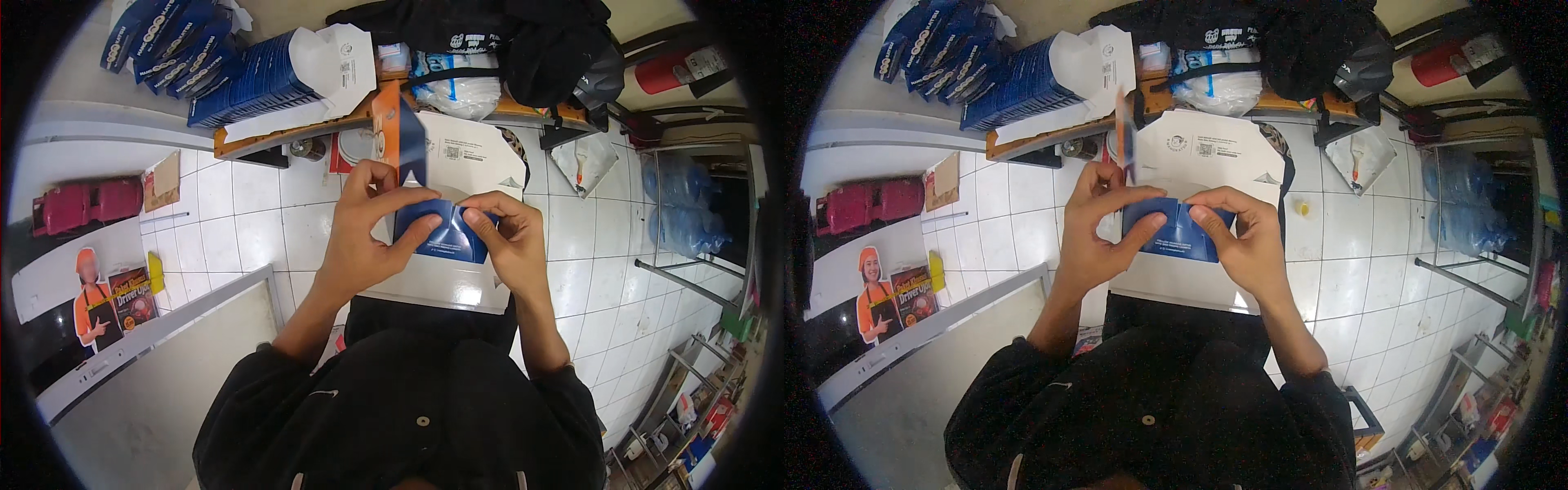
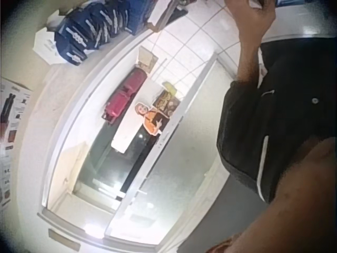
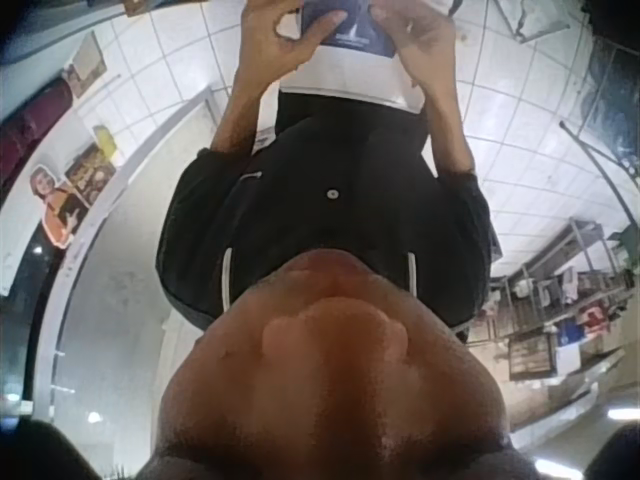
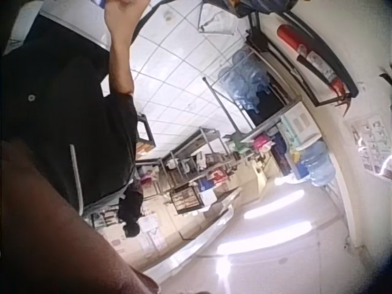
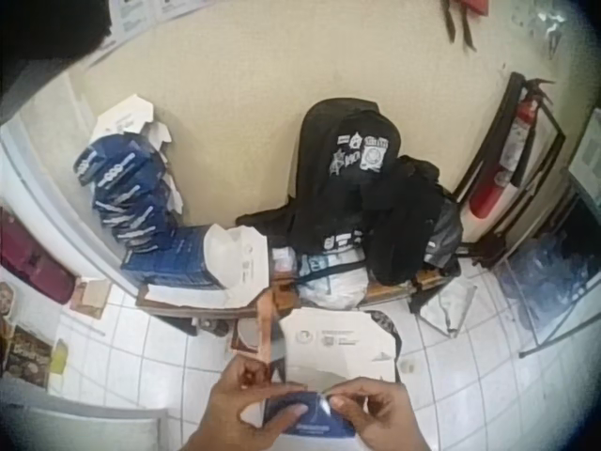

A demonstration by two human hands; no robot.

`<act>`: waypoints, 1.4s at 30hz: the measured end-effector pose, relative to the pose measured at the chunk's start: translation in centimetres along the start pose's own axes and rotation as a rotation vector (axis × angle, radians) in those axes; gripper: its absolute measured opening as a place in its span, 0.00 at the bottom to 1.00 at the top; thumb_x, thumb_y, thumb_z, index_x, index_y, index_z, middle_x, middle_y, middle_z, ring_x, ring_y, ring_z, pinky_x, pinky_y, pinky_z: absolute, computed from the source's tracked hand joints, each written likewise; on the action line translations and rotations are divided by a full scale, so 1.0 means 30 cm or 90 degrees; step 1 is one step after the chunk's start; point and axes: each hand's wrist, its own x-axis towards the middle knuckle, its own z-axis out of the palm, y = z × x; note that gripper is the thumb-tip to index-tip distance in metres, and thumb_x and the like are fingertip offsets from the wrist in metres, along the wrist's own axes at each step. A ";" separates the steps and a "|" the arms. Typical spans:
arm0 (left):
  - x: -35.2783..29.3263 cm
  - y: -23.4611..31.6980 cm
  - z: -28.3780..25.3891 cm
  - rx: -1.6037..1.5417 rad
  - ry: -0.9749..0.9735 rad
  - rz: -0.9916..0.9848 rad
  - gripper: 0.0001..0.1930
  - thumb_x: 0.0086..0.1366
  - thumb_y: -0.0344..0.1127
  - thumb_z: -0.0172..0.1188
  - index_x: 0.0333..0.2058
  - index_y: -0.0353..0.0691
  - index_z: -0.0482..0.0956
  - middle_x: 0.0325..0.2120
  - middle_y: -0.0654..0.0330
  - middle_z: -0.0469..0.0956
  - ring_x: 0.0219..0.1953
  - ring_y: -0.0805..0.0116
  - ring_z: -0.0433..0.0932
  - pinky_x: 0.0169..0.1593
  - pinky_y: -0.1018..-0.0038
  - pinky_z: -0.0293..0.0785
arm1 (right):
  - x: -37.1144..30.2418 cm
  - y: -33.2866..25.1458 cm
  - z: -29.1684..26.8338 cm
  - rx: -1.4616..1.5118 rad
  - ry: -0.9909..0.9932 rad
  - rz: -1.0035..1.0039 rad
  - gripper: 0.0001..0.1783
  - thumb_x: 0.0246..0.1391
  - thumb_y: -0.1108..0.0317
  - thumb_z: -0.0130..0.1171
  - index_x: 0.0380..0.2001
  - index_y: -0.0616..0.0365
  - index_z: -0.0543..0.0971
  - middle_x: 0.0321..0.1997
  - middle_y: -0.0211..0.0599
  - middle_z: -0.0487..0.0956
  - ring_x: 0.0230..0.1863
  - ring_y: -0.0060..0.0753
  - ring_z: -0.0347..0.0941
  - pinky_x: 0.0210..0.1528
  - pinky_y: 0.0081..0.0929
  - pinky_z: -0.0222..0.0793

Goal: The person picks up flat cardboard sheets and folds them into boxes, handling blue and white components and stacking the completed boxes on a shelf.

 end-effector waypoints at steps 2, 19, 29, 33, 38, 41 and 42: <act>-0.011 -0.023 -0.014 -0.001 -0.027 -0.012 0.18 0.52 0.37 0.77 0.42 0.42 0.87 0.36 0.59 0.65 0.39 0.64 0.70 0.45 0.68 0.70 | -0.002 -0.006 0.003 -0.016 -0.019 -0.002 0.06 0.61 0.76 0.63 0.40 0.66 0.84 0.37 0.35 0.86 0.40 0.20 0.77 0.46 0.20 0.70; -0.026 0.008 -0.152 0.170 -0.012 0.187 0.32 0.39 0.37 0.80 0.48 0.45 0.84 0.43 0.54 0.65 0.45 0.57 0.70 0.44 0.67 0.71 | 0.016 -0.164 0.129 -0.193 -0.002 -0.082 0.06 0.55 0.76 0.67 0.37 0.61 0.86 0.35 0.39 0.87 0.37 0.26 0.77 0.45 0.25 0.69; 0.039 -0.066 -0.481 0.274 0.242 0.195 0.33 0.35 0.36 0.82 0.45 0.44 0.83 0.47 0.53 0.75 0.49 0.55 0.76 0.51 0.61 0.75 | 0.057 -0.201 0.077 -0.072 0.204 -0.405 0.21 0.58 0.73 0.64 0.54 0.65 0.74 0.56 0.43 0.76 0.49 0.28 0.71 0.54 0.28 0.68; 0.148 -0.161 -0.916 0.330 0.412 0.376 0.29 0.50 0.34 0.74 0.52 0.33 0.77 0.52 0.52 0.77 0.57 0.60 0.74 0.63 0.64 0.67 | 0.048 -0.183 0.004 -0.056 0.275 -0.347 0.20 0.61 0.72 0.61 0.55 0.65 0.73 0.54 0.41 0.75 0.49 0.26 0.71 0.54 0.27 0.67; 0.423 -0.191 -1.435 0.318 0.462 0.296 0.30 0.54 0.30 0.74 0.55 0.31 0.76 0.50 0.55 0.80 0.51 0.64 0.78 0.58 0.69 0.72 | 0.033 -0.112 -0.029 -0.066 0.261 -0.268 0.20 0.62 0.71 0.61 0.55 0.63 0.73 0.48 0.36 0.76 0.46 0.23 0.70 0.52 0.24 0.66; 0.516 -0.266 -1.709 0.383 0.437 0.081 0.29 0.56 0.27 0.71 0.57 0.30 0.74 0.46 0.56 0.82 0.46 0.66 0.81 0.54 0.70 0.76 | 0.025 -0.076 -0.039 -0.068 0.222 -0.242 0.19 0.62 0.72 0.61 0.55 0.63 0.74 0.45 0.33 0.76 0.44 0.20 0.69 0.49 0.21 0.65; 0.533 -0.322 -1.772 0.444 0.448 -0.033 0.30 0.57 0.25 0.69 0.59 0.29 0.72 0.44 0.56 0.83 0.43 0.66 0.82 0.52 0.71 0.78 | 0.016 -0.073 -0.042 -0.068 0.220 -0.221 0.18 0.62 0.72 0.61 0.54 0.63 0.74 0.44 0.32 0.76 0.44 0.20 0.69 0.48 0.21 0.65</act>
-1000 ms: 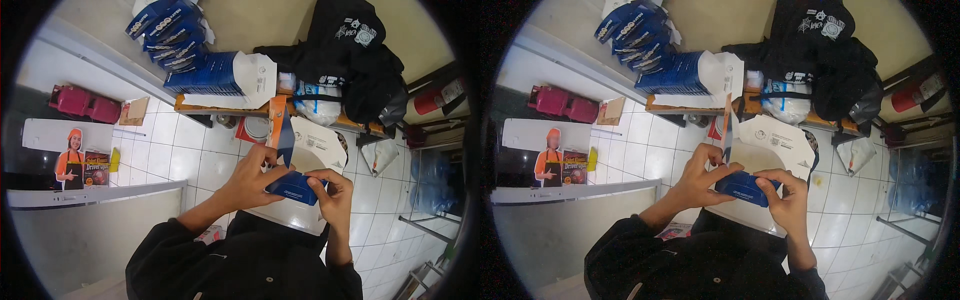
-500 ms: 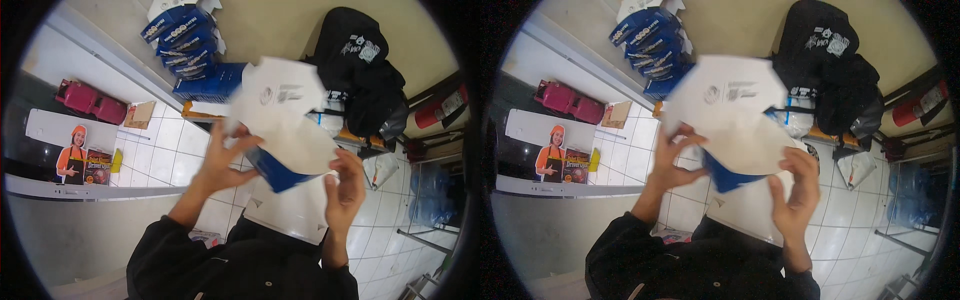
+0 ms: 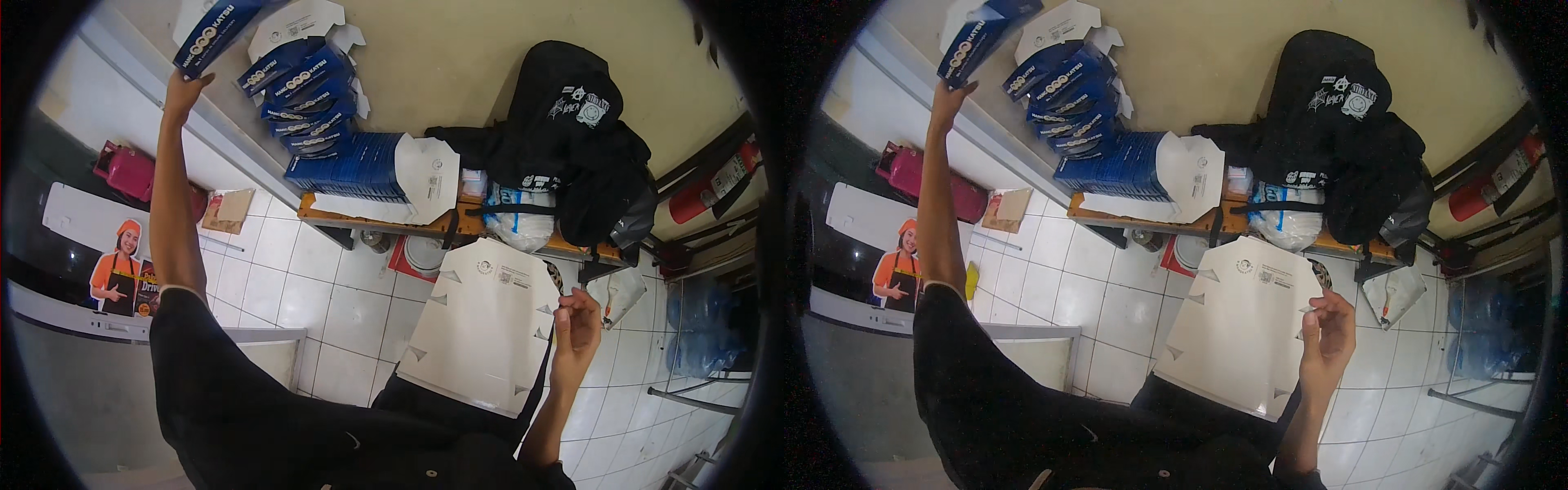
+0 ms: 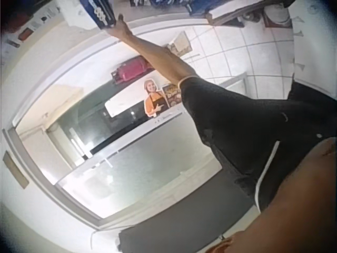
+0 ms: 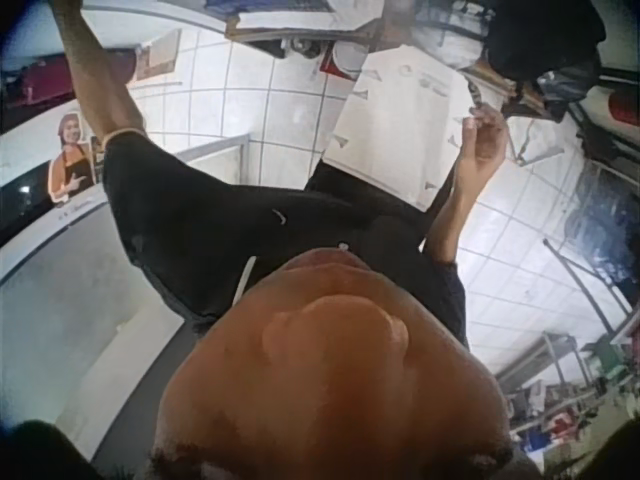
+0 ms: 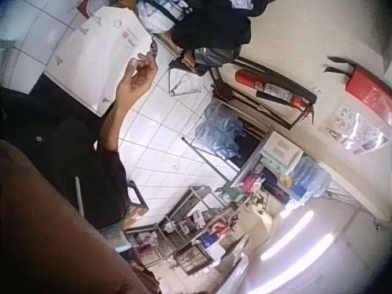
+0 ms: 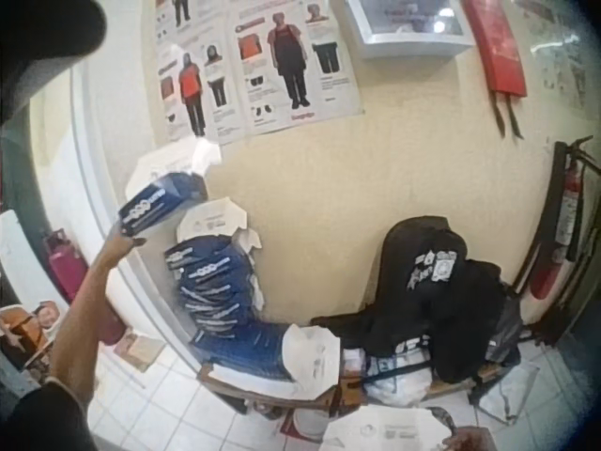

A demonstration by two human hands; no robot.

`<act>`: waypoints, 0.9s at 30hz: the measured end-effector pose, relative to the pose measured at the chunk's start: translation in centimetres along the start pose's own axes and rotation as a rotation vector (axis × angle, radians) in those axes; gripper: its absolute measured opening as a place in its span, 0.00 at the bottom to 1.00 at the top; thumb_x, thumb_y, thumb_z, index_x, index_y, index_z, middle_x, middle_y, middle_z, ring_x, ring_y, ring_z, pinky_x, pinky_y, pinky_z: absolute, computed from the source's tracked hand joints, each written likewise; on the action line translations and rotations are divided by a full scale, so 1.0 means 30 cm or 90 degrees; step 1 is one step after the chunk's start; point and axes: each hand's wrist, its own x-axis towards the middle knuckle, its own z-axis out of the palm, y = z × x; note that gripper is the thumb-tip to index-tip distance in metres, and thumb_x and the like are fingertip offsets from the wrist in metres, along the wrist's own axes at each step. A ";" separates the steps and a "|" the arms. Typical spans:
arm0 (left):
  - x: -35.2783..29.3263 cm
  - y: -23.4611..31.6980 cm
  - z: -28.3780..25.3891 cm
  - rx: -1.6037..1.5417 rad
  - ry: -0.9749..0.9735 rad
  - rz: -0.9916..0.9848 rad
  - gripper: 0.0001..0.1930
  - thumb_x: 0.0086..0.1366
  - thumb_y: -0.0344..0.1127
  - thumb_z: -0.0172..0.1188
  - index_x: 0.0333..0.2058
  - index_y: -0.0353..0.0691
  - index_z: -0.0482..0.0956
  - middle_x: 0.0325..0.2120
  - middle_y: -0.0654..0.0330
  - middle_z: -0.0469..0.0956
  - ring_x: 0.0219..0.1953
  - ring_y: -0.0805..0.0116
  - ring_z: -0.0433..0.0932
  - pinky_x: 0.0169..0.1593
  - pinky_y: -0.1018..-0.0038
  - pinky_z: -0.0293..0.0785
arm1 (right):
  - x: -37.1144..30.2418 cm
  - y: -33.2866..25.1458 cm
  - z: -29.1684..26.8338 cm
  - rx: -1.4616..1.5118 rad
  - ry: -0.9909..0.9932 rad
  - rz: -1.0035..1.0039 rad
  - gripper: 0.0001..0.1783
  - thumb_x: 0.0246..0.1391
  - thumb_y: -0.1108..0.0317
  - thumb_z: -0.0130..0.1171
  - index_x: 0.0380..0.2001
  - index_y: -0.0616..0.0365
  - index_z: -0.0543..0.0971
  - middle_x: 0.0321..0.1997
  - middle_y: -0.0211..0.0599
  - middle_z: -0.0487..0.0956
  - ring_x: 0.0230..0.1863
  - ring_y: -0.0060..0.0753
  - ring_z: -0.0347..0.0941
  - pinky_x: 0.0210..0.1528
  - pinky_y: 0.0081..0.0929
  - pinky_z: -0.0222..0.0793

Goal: The person picks up flat cardboard sheets and folds them into boxes, handling blue and white components and stacking the completed boxes on a shelf.

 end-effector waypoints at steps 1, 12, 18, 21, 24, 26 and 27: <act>0.023 -0.072 0.018 -0.005 -0.001 0.003 0.30 0.57 0.25 0.69 0.59 0.29 0.72 0.44 0.56 0.83 0.43 0.66 0.82 0.52 0.71 0.78 | -0.007 0.001 -0.008 -0.004 0.000 0.019 0.18 0.63 0.73 0.60 0.54 0.63 0.74 0.44 0.32 0.77 0.43 0.19 0.69 0.47 0.20 0.65; -0.102 -0.220 0.156 -0.266 0.002 -0.319 0.31 0.58 0.24 0.57 0.62 0.28 0.65 0.39 0.52 0.81 0.36 0.67 0.82 0.41 0.70 0.83 | -0.065 0.096 -0.118 -0.048 0.046 0.088 0.15 0.65 0.68 0.59 0.51 0.63 0.75 0.36 0.29 0.76 0.39 0.21 0.71 0.45 0.22 0.66; -0.354 0.161 0.377 -0.347 0.482 -0.092 0.22 0.59 0.27 0.65 0.51 0.35 0.68 0.43 0.54 0.73 0.40 0.67 0.74 0.41 0.72 0.75 | -0.102 0.168 -0.223 -0.186 0.133 0.144 0.21 0.64 0.64 0.61 0.54 0.68 0.74 0.42 0.38 0.78 0.45 0.30 0.74 0.49 0.27 0.69; -0.963 0.356 0.496 -0.281 0.088 -0.086 0.13 0.68 0.29 0.61 0.49 0.34 0.75 0.42 0.55 0.78 0.46 0.64 0.76 0.54 0.71 0.72 | -0.179 0.305 -0.221 -0.483 0.096 0.158 0.35 0.61 0.57 0.64 0.61 0.73 0.69 0.55 0.58 0.76 0.56 0.53 0.74 0.56 0.40 0.71; -1.638 0.566 0.677 -0.133 -0.371 -0.066 0.29 0.71 0.41 0.60 0.63 0.30 0.65 0.62 0.42 0.70 0.62 0.47 0.72 0.66 0.59 0.64 | -0.287 0.468 -0.223 -0.570 0.035 0.216 0.46 0.58 0.50 0.67 0.65 0.77 0.63 0.59 0.68 0.72 0.61 0.68 0.69 0.61 0.47 0.69; -1.818 0.775 0.658 -0.291 -0.575 -0.327 0.34 0.73 0.46 0.57 0.67 0.27 0.59 0.64 0.35 0.65 0.67 0.41 0.65 0.69 0.56 0.60 | -0.328 0.449 -0.182 -0.528 0.013 0.283 0.50 0.57 0.48 0.67 0.65 0.81 0.60 0.59 0.73 0.71 0.61 0.71 0.69 0.62 0.48 0.68; -1.836 0.832 0.633 -0.336 -0.631 -0.402 0.36 0.73 0.46 0.56 0.67 0.26 0.58 0.65 0.34 0.64 0.68 0.41 0.63 0.69 0.56 0.59 | -0.345 0.413 -0.151 -0.519 0.002 0.291 0.50 0.56 0.48 0.67 0.65 0.82 0.59 0.60 0.75 0.70 0.61 0.71 0.69 0.62 0.49 0.68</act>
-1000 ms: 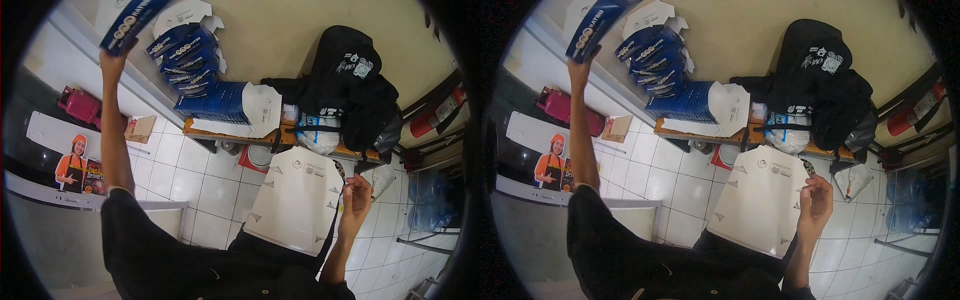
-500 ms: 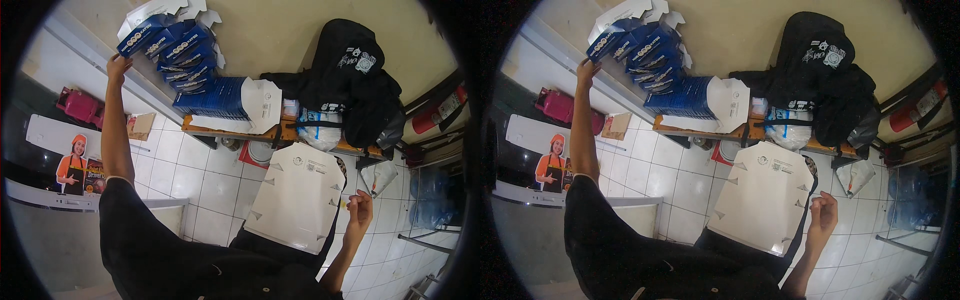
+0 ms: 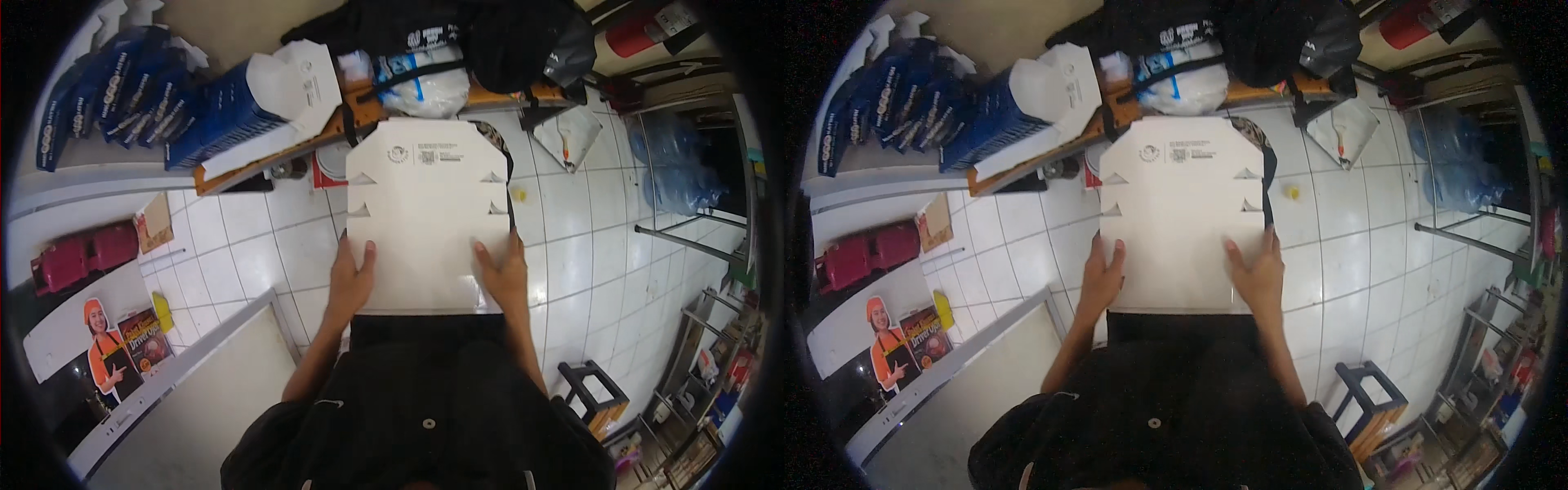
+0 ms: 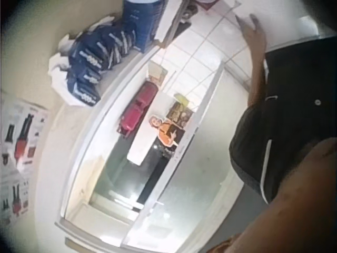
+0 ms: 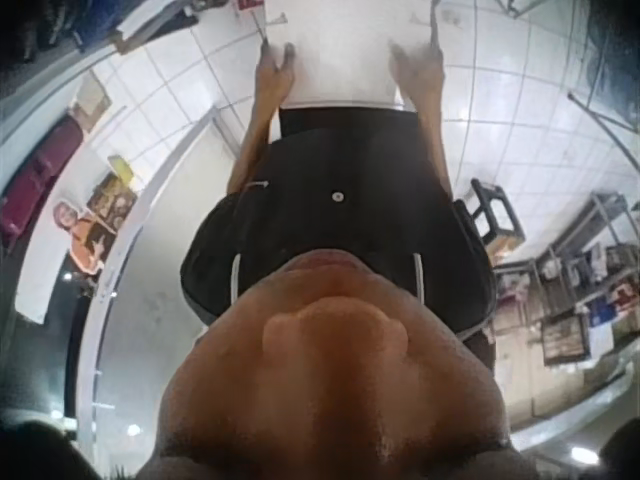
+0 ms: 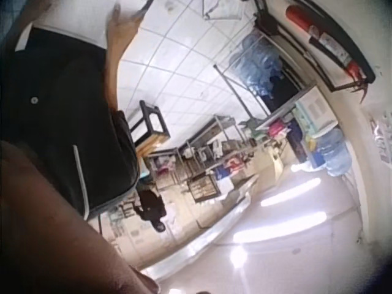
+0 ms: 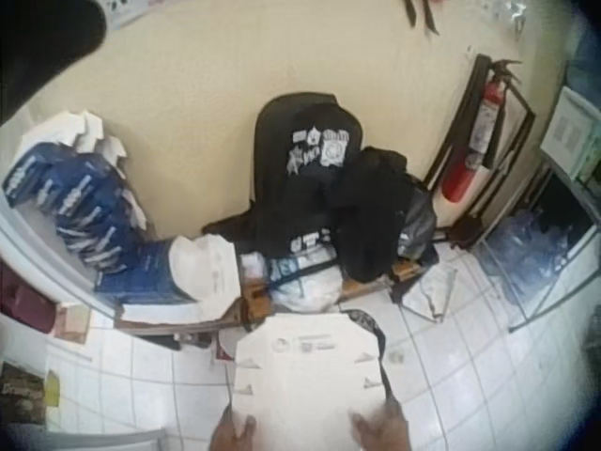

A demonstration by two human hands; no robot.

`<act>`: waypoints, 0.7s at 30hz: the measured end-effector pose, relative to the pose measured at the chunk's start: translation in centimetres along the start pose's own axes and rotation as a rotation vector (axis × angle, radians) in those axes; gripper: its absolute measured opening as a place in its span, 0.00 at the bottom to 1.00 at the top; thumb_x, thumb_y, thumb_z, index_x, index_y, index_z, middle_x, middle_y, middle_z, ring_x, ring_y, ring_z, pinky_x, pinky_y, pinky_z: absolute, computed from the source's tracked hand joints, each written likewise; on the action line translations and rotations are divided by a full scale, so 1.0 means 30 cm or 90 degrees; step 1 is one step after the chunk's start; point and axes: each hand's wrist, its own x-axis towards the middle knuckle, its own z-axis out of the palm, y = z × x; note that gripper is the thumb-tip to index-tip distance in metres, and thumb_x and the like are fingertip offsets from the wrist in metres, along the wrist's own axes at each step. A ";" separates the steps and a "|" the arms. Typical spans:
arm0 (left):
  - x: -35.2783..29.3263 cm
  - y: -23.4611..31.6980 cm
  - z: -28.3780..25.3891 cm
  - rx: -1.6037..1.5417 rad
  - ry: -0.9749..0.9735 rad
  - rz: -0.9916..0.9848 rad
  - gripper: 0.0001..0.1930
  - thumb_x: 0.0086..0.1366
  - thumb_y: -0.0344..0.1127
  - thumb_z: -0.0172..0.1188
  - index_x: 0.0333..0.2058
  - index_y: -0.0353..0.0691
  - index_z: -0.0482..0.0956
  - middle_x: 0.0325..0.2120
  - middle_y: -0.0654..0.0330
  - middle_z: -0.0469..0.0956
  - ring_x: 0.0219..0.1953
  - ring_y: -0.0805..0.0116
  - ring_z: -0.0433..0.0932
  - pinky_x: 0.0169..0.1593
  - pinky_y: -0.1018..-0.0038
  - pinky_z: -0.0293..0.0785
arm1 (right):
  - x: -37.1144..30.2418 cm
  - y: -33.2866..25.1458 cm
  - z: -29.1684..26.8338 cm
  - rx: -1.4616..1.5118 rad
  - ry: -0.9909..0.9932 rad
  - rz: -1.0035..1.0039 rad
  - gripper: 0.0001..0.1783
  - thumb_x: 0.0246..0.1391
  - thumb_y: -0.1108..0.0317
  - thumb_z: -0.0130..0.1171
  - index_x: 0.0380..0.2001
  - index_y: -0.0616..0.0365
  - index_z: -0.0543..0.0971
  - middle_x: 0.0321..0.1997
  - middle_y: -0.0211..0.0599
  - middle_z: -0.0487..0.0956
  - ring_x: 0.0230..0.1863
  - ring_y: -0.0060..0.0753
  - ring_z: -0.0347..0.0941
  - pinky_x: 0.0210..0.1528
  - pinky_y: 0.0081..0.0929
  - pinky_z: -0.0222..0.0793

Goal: The person picks up flat cardboard sheets and folds them into boxes, handling blue and white components and stacking the completed boxes on a shelf.

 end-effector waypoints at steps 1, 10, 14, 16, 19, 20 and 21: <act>-0.045 0.026 0.038 -0.058 -0.049 -0.066 0.37 0.73 0.47 0.56 0.68 0.24 0.56 0.65 0.32 0.63 0.69 0.40 0.62 0.69 0.56 0.58 | -0.023 -0.032 -0.002 0.008 0.011 0.004 0.51 0.56 0.49 0.68 0.64 0.85 0.58 0.61 0.80 0.68 0.61 0.74 0.69 0.63 0.51 0.67; -0.157 0.181 0.059 0.392 0.113 0.172 0.44 0.68 0.48 0.61 0.66 0.15 0.52 0.67 0.21 0.51 0.72 0.29 0.51 0.68 0.43 0.51 | -0.110 -0.205 -0.023 -0.197 0.018 -0.141 0.51 0.58 0.49 0.66 0.64 0.86 0.58 0.69 0.84 0.55 0.73 0.77 0.50 0.73 0.57 0.49; -0.168 0.220 0.099 0.321 -0.013 0.254 0.42 0.68 0.45 0.59 0.65 0.14 0.52 0.66 0.20 0.51 0.71 0.27 0.51 0.70 0.45 0.49 | -0.128 -0.226 0.030 0.026 -0.086 -0.199 0.48 0.62 0.48 0.61 0.65 0.86 0.58 0.72 0.81 0.52 0.75 0.76 0.45 0.74 0.60 0.44; -0.149 0.135 0.163 0.328 -0.072 0.291 0.40 0.68 0.42 0.55 0.65 0.13 0.51 0.67 0.21 0.50 0.72 0.28 0.48 0.71 0.44 0.46 | -0.141 -0.191 0.078 0.071 -0.136 -0.202 0.45 0.66 0.50 0.55 0.66 0.84 0.57 0.74 0.78 0.48 0.77 0.73 0.42 0.76 0.59 0.39; -0.146 0.061 0.215 0.432 -0.079 0.350 0.39 0.69 0.40 0.52 0.66 0.13 0.49 0.68 0.22 0.47 0.74 0.30 0.43 0.73 0.44 0.42 | -0.155 -0.126 0.137 0.024 -0.200 -0.271 0.42 0.69 0.52 0.48 0.69 0.81 0.53 0.76 0.76 0.42 0.79 0.70 0.34 0.78 0.55 0.30; -0.150 0.055 0.224 0.460 -0.068 0.352 0.38 0.70 0.40 0.51 0.66 0.13 0.49 0.69 0.23 0.46 0.74 0.30 0.42 0.74 0.45 0.41 | -0.155 -0.120 0.133 0.025 -0.196 -0.265 0.42 0.69 0.52 0.48 0.69 0.81 0.53 0.76 0.76 0.42 0.79 0.70 0.34 0.78 0.55 0.30; -0.152 0.052 0.225 0.461 -0.075 0.357 0.38 0.70 0.40 0.51 0.66 0.13 0.49 0.69 0.23 0.46 0.74 0.30 0.42 0.74 0.45 0.41 | -0.151 -0.119 0.126 0.063 -0.196 -0.257 0.40 0.70 0.53 0.47 0.68 0.80 0.55 0.76 0.73 0.45 0.79 0.68 0.37 0.78 0.52 0.33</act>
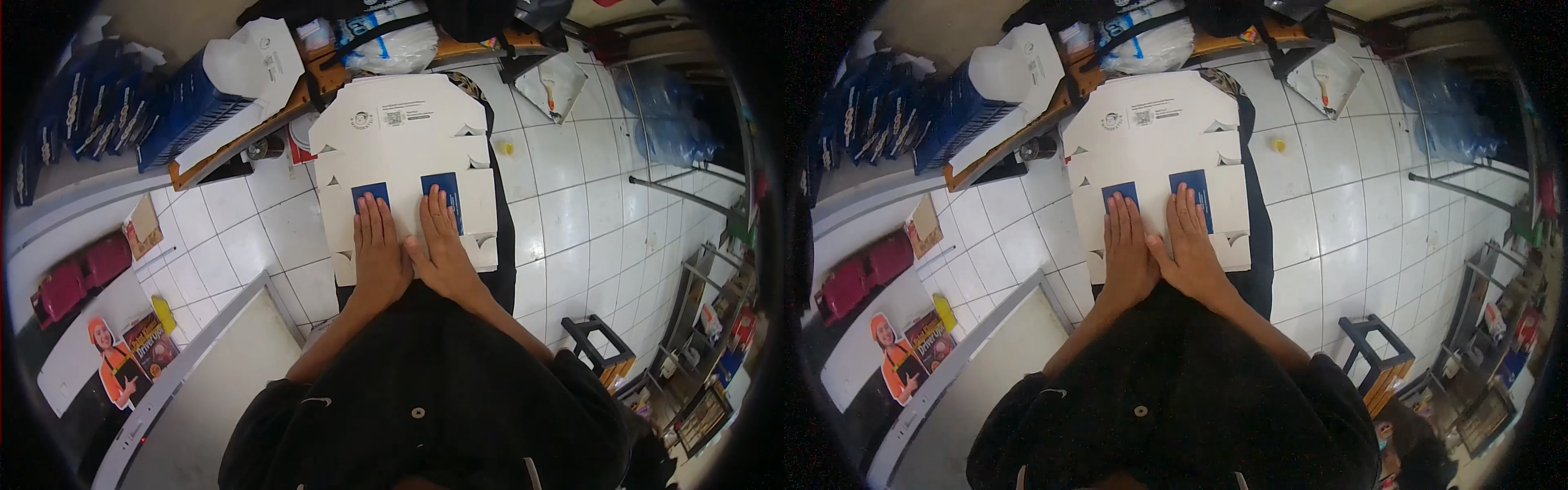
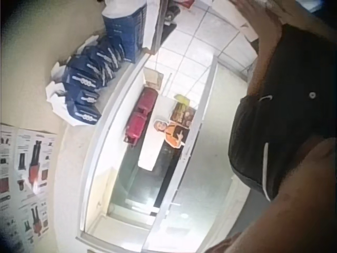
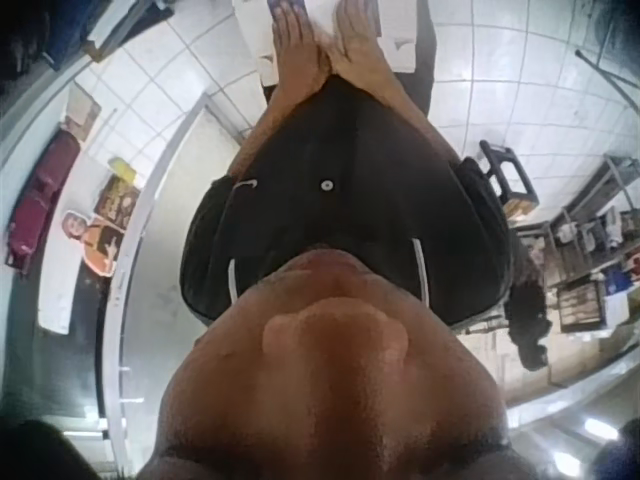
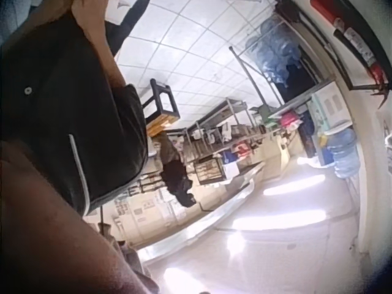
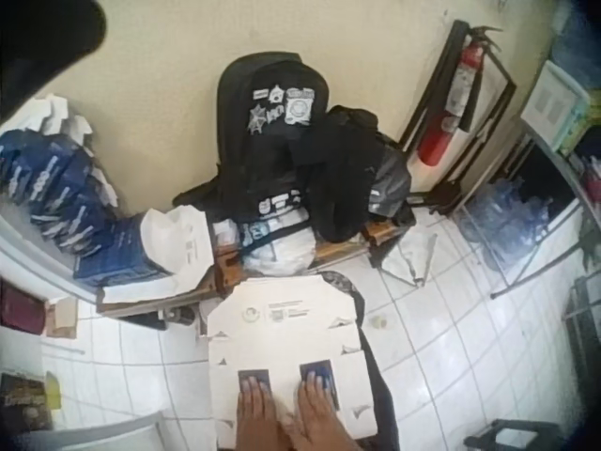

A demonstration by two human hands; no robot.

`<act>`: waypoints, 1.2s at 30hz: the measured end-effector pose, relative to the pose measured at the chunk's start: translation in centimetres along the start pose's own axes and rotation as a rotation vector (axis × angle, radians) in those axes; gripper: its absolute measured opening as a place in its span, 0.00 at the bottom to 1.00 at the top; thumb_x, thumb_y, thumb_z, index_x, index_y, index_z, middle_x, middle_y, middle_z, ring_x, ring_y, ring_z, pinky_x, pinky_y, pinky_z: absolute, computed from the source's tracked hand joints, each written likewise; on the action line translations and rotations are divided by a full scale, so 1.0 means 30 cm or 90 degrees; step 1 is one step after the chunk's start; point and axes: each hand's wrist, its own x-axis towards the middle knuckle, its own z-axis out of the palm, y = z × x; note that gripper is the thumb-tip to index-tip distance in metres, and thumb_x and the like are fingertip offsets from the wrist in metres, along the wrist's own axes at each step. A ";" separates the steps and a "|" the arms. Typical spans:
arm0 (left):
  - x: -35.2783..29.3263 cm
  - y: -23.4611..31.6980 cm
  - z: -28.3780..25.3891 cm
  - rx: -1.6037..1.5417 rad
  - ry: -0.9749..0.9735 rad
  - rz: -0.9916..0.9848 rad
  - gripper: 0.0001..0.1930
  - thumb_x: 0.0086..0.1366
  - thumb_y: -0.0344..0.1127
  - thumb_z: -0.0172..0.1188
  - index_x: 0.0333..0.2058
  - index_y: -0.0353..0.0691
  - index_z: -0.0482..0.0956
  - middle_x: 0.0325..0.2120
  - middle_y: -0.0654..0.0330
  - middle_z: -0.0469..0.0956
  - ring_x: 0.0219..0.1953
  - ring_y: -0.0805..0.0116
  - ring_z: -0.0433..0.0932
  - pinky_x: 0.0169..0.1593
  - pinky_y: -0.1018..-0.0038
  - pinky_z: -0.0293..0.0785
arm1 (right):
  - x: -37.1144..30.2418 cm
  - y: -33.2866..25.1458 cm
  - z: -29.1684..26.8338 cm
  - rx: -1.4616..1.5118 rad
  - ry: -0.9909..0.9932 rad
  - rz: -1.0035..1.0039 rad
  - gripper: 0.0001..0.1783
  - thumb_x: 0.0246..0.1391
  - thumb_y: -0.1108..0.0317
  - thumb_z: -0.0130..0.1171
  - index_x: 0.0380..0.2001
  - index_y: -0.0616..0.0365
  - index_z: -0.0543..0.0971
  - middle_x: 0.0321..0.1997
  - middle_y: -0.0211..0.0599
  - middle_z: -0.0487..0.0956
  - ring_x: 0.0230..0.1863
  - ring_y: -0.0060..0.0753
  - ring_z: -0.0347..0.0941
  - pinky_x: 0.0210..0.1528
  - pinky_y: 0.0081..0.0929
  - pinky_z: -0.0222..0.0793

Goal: The person picks up flat cardboard sheets and folds them into boxes, handling blue and white components and stacking the completed boxes on a shelf.

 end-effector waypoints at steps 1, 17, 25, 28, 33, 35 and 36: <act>0.008 0.002 -0.001 -0.030 0.015 -0.004 0.37 0.70 0.38 0.50 0.67 0.14 0.49 0.69 0.24 0.47 0.74 0.31 0.42 0.74 0.45 0.40 | 0.003 0.002 -0.011 0.035 0.011 0.002 0.38 0.71 0.54 0.47 0.68 0.78 0.57 0.76 0.71 0.48 0.79 0.66 0.40 0.78 0.50 0.35; 0.296 0.080 0.040 -0.731 -0.117 -0.138 0.10 0.67 0.29 0.65 0.44 0.31 0.80 0.37 0.60 0.82 0.38 0.76 0.78 0.43 0.77 0.75 | -0.009 0.135 -0.202 0.330 0.222 0.233 0.33 0.74 0.47 0.39 0.36 0.64 0.83 0.32 0.50 0.83 0.36 0.39 0.80 0.43 0.35 0.74; 0.272 0.154 -0.415 -1.039 -0.127 -0.209 0.21 0.69 0.35 0.64 0.57 0.32 0.72 0.48 0.54 0.80 0.48 0.67 0.80 0.47 0.74 0.78 | -0.086 -0.164 -0.485 0.427 0.265 -0.182 0.43 0.69 0.37 0.37 0.67 0.68 0.64 0.68 0.52 0.68 0.68 0.47 0.65 0.66 0.41 0.60; 0.292 0.194 -0.533 -1.072 -0.062 -0.185 0.24 0.73 0.45 0.56 0.60 0.35 0.71 0.53 0.52 0.76 0.55 0.60 0.77 0.57 0.62 0.76 | -0.054 -0.291 -0.488 0.258 0.221 -0.422 0.44 0.69 0.37 0.38 0.70 0.68 0.61 0.74 0.59 0.61 0.76 0.61 0.52 0.73 0.52 0.50; 0.320 0.177 -0.556 -0.987 0.070 -0.075 0.27 0.72 0.51 0.56 0.60 0.36 0.70 0.48 0.52 0.76 0.51 0.63 0.80 0.50 0.67 0.82 | 0.075 -0.318 -0.504 0.032 0.231 -0.580 0.29 0.69 0.57 0.51 0.65 0.67 0.69 0.71 0.53 0.66 0.74 0.61 0.56 0.73 0.60 0.52; 0.341 0.210 -0.598 -1.185 -0.059 -0.148 0.27 0.72 0.50 0.57 0.59 0.36 0.69 0.49 0.52 0.76 0.48 0.67 0.81 0.46 0.73 0.84 | 0.104 -0.337 -0.551 -0.046 0.318 -0.673 0.23 0.60 0.72 0.59 0.58 0.65 0.77 0.67 0.49 0.71 0.72 0.60 0.60 0.71 0.67 0.54; 0.341 0.234 -0.610 -1.186 -0.052 -0.142 0.27 0.72 0.50 0.57 0.59 0.36 0.69 0.49 0.52 0.76 0.48 0.67 0.81 0.46 0.73 0.84 | 0.108 -0.357 -0.583 -0.058 0.314 -0.691 0.19 0.55 0.75 0.61 0.51 0.64 0.81 0.62 0.49 0.75 0.71 0.59 0.62 0.71 0.70 0.54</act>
